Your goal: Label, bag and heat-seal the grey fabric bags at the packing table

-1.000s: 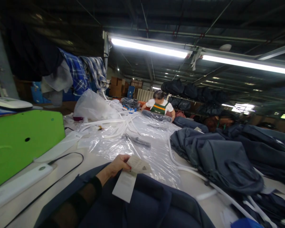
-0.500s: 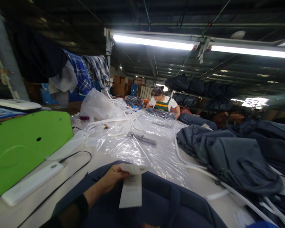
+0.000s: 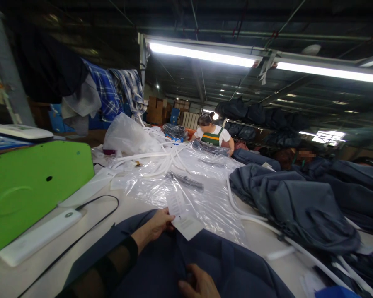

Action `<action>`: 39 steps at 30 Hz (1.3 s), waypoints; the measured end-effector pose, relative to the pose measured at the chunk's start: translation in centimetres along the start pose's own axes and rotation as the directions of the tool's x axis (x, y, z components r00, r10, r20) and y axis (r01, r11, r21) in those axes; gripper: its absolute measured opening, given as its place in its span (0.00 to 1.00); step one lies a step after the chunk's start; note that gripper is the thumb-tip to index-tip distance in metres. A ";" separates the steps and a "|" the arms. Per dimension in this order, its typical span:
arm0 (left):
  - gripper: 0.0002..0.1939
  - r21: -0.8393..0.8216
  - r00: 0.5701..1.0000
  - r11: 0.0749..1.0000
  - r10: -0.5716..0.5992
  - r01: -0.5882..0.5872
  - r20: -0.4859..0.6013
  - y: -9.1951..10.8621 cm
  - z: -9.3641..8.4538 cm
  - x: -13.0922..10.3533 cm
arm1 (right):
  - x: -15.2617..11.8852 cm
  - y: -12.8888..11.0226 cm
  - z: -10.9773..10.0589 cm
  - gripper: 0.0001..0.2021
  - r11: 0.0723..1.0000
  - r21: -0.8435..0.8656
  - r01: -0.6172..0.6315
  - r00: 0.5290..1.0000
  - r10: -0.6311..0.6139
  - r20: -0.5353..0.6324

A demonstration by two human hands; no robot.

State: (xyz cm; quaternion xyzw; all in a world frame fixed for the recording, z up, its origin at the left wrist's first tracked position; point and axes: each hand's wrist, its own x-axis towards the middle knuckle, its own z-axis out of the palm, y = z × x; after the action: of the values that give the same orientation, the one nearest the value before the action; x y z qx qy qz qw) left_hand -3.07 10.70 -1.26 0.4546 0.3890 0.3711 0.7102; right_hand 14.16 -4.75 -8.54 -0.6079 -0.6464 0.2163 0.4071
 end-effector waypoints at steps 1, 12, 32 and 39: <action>0.20 -0.007 1.000 1.000 0.001 -0.001 0.010 0.0 0.1 0.0 | 1.1 0.2 -0.4 0.11 0.991 0.126 -0.053 0.998 0.047 0.052; 0.21 -0.110 0.997 0.993 0.040 -0.033 0.070 -0.5 -0.1 -0.3 | 7.9 -2.6 0.5 0.26 0.889 0.443 0.120 0.983 -0.044 -0.178; 0.25 -0.203 0.997 0.979 -0.046 0.032 -0.066 -0.4 -1.4 -2.6 | 7.9 -3.1 1.4 0.10 0.902 0.248 0.352 0.915 -0.277 -0.294; 0.34 -0.077 0.980 0.997 -0.038 0.023 -0.196 -1.6 -1.1 -3.7 | 6.9 -2.7 2.5 0.11 0.902 0.065 0.426 0.855 -0.378 -0.355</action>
State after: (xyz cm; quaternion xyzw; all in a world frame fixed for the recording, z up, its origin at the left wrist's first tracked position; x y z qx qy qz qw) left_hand -5.31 7.30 -2.28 0.3828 0.4505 0.4176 0.6900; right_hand 11.08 2.02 -6.08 -0.4564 -0.6638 0.0652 0.5889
